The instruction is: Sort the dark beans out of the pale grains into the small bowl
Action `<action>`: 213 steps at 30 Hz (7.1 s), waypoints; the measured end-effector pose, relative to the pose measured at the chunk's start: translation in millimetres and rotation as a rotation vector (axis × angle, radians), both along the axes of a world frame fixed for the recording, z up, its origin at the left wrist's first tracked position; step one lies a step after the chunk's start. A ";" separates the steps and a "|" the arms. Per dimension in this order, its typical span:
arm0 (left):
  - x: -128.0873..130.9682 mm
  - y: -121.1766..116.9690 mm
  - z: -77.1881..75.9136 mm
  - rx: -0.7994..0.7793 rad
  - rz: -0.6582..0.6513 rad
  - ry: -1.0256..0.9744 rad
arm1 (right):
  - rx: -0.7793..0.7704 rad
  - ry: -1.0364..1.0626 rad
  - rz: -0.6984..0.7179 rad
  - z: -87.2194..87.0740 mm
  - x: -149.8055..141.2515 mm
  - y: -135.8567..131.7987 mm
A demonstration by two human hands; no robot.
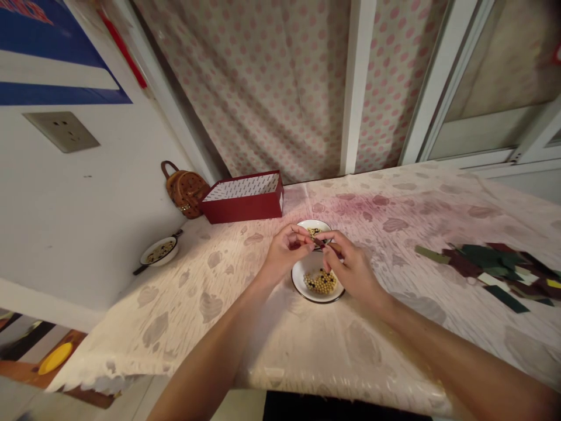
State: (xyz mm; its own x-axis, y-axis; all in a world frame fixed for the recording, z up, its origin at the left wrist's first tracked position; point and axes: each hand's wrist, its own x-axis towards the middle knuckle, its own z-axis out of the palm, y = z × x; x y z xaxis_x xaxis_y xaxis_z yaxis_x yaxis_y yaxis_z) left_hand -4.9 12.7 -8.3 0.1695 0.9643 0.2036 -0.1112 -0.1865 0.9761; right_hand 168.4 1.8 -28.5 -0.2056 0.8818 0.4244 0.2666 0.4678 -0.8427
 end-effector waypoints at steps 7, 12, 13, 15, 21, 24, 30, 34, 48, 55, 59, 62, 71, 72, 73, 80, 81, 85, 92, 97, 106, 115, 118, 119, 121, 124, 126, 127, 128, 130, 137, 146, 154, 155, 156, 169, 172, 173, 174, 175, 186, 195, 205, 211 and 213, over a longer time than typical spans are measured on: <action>0.7 -1.5 1.3 0.007 0.009 0.009 | -0.011 0.000 0.003 -0.4 -1.0 1.2; 0.1 4.1 -3.3 0.035 0.064 0.020 | -0.022 0.003 -0.019 -2.0 -1.4 2.0; -0.2 7.1 -5.5 0.055 0.099 0.031 | -0.020 -0.002 -0.028 -2.5 -1.3 2.2; -1.2 14.3 -10.7 0.118 0.186 0.086 | -0.015 -0.012 -0.052 -3.2 -0.9 2.8; -7.4 25.9 -18.4 0.278 0.362 0.469 | -0.015 -0.014 -0.131 -0.8 0.9 5.0; -7.5 18.3 -13.3 0.342 0.325 0.641 | -0.022 -0.009 -0.148 2.0 1.2 4.6; 3.5 -4.6 -3.7 0.459 -0.011 1.020 | -0.013 -0.022 -0.157 2.2 1.3 4.4; 9.3 -8.8 -6.6 0.533 -0.059 1.138 | -0.025 -0.032 -0.164 1.0 1.7 5.0; 11.4 -8.3 -14.5 0.768 -0.001 1.181 | -0.010 -0.042 -0.154 0.1 2.0 4.9; 9.8 -10.1 -15.3 0.707 0.073 1.191 | 0.003 -0.043 -0.154 0.1 1.5 5.0; 9.8 -9.7 -14.7 0.682 0.009 1.106 | 0.002 -0.043 -0.154 -0.6 1.6 5.0; 10.3 -9.1 -14.0 0.598 -0.030 1.119 | 0.008 -0.050 -0.158 -1.4 1.7 5.3; 13.7 -11.4 -9.3 0.564 -0.041 1.118 | 0.016 -0.051 -0.157 -0.3 1.2 4.9; 14.1 -12.0 -8.4 0.552 -0.041 1.139 | 0.015 -0.055 -0.157 0.0 1.3 4.7; 14.5 -12.6 -7.7 0.543 -0.041 1.159 | 0.014 -0.057 -0.157 0.3 1.4 4.5; 14.8 -11.6 -11.2 0.587 -0.006 1.155 | 0.021 -0.064 -0.155 -1.7 1.0 5.2; 14.7 -11.4 -11.7 0.584 -0.004 1.147 | 0.023 -0.059 -0.154 -2.3 0.8 5.5; 13.5 -13.2 -7.4 0.511 -0.001 1.063 | 0.014 -0.025 -0.141 -2.7 0.3 5.1; 3.0 -8.4 7.8 0.050 -0.009 0.281 | -0.023 0.012 -0.053 2.0 -1.1 -2.1; -3.8 -2.3 7.9 -0.076 0.037 0.014 | -0.047 0.031 0.010 3.1 -2.4 -4.7; -3.9 -1.4 4.1 -0.109 0.009 -0.051 | -0.058 0.049 0.013 3.3 -1.8 -5.8; -0.7 -2.0 2.9 -0.096 0.013 -0.048 | -0.043 0.031 0.004 3.0 -2.4 -4.0; -0.2 2.3 0.5 -0.107 0.064 -0.029 | -0.042 0.029 -0.015 2.0 -2.6 -3.5; -0.5 5.6 -1.6 -0.089 0.101 -0.009 | -0.040 0.031 -0.026 1.7 -2.5 -3.2; -1.9 13.9 -7.2 -0.007 0.201 0.073 | -0.032 0.032 -0.056 1.3 -2.1 -2.3; -5.6 24.2 -15.1 0.171 0.333 0.302 | -0.026 0.018 -0.109 1.8 -1.0 -0.6; -7.9 25.1 -16.3 0.258 0.356 0.479 | -0.031 0.004 -0.128 2.5 -0.1 0.4; -8.5 23.5 -15.3 0.291 0.355 0.555 | -0.030 0.000 -0.132 2.8 0.3 0.8; -8.8 20.6 -13.4 0.319 0.342 0.617 | -0.025 -0.002 -0.132 3.0 0.6 1.2; -7.9 12.3 -8.2 0.361 0.289 0.711 | -0.013 0.000 -0.129 3.1 0.8 1.8; 7.4 -13.7 2.9 0.425 0.006 1.207 | -0.009 -0.022 -0.158 0.5 0.9 3.8; 16.9 -14.9 6.4 0.491 -0.093 1.503 | -0.025 -0.033 -0.149 0.9 0.5 3.0; 16.8 -14.1 0.0 0.465 -0.033 1.385 | -0.016 -0.019 -0.146 1.1 1.3 3.0; 16.5 -14.1 -1.0 0.462 -0.020 1.363 | -0.019 -0.021 -0.145 1.2 1.4 2.8; 16.0 -14.0 -2.2 0.463 -0.010 1.345 | -0.021 -0.024 -0.147 1.3 1.5 2.7; 15.2 -15.5 -0.7 0.474 -0.065 1.254 | -0.004 -0.032 -0.146 1.3 1.3 2.3; 16.9 -16.6 1.2 0.505 -0.064 1.335 | -0.009 -0.032 -0.150 1.0 1.2 2.3; 17.2 -16.6 1.2 0.511 -0.063 1.357 | -0.007 -0.033 -0.149 0.8 1.2 2.5; 17.4 -16.5 1.0 0.515 -0.064 1.372 | -0.004 -0.033 -0.146 0.5 1.2 2.7; 17.5 -16.2 0.4 0.517 -0.062 1.381 | 0.000 -0.031 -0.143 0.3 1.2 2.9; 16.2 -18.0 -0.7 0.409 0.009 1.253 | 0.001 -0.022 -0.139 3.1 0.8 1.2; 7.2 -4.4 -6.1 0.082 0.052 0.143 | -0.005 0.037 -0.069 4.7 -0.1 -2.0; 3.5 -1.2 -6.9 -0.034 0.026 -0.051 | -0.024 0.032 -0.019 2.2 -0.6 -2.1; 4.2 -1.1 -6.9 -0.019 -0.008 -0.065 | -0.034 0.019 -0.018 2.5 0.0 -1.8; 4.1 -1.6 -6.1 -0.005 -0.017 -0.050 | -0.039 0.009 -0.012 2.4 0.1 -1.6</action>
State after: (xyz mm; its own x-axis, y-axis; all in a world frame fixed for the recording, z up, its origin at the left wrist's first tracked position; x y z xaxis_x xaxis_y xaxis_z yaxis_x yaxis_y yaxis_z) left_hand -0.7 11.1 -14.4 0.1755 0.9624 0.2075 -0.1628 -0.1795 0.9702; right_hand 168.4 0.2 -26.1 -0.1915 0.9001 0.3914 0.2643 0.4313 -0.8626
